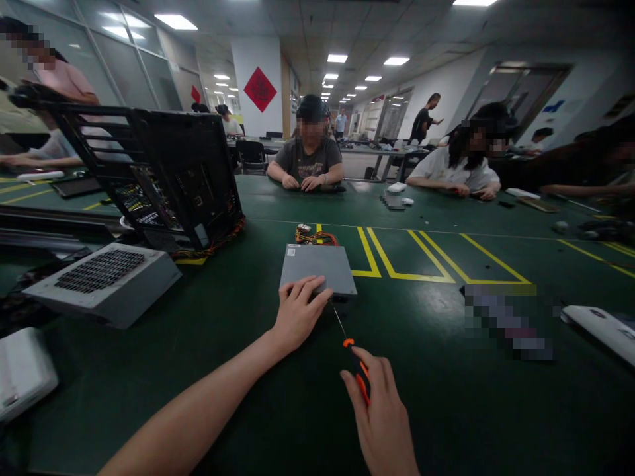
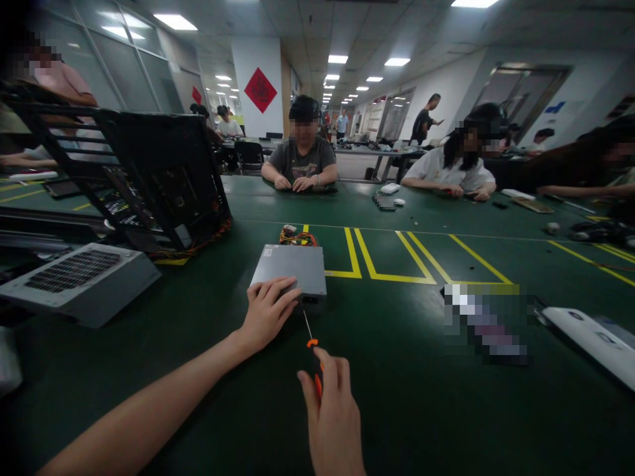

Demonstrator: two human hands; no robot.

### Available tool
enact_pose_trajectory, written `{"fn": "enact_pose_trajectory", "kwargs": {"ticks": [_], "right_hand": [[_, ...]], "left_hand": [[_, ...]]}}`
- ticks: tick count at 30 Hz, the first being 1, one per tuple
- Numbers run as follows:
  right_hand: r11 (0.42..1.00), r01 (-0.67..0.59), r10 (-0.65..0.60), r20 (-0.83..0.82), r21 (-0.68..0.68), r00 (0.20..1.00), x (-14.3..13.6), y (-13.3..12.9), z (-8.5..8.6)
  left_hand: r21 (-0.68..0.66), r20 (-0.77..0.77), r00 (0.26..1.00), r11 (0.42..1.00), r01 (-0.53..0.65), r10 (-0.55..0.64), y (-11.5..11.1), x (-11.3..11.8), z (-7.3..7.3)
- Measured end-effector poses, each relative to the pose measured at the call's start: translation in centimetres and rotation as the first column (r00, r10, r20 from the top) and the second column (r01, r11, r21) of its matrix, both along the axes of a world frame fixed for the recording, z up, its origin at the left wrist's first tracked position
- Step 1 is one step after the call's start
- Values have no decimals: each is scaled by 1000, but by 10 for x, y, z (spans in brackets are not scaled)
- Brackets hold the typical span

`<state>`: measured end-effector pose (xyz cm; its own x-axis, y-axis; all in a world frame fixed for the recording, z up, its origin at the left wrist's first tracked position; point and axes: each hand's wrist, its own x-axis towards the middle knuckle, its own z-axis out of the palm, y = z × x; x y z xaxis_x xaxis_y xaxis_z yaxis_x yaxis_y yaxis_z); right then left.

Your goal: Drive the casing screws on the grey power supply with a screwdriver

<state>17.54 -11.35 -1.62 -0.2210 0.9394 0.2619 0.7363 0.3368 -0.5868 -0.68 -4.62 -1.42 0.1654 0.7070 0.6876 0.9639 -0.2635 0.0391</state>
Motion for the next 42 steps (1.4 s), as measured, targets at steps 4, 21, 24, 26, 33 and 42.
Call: {"fn": "enact_pose_trajectory", "kwargs": {"ticks": [4,21,24,26,33,42], "right_hand": [[1000,9,-6,-104,30,995,-9,-4,1],[999,11,-22,-285,-40,958,-10,-5,-5],[1000,-3,8,-210,24,978,-11,-8,-6],[1000,-14,16,-166,16,986,-9,-8,-7],[997,-47,38,-159,-55,987,-3,-4,-10],[996,-38,44,-72,83,996,-7,-11,-2]], "left_hand": [[7,33,999,1000,0,-1,1,0,-2],[4,43,999,1000,-2,2,0,0,-2],[4,46,999,1000,-3,3,0,0,-3],[3,49,999,1000,-3,3,0,0,-3],[-6,55,998,1000,4,-3,0,1,-3],[-32,68,998,999,-2,4,-1,1,1]]}}
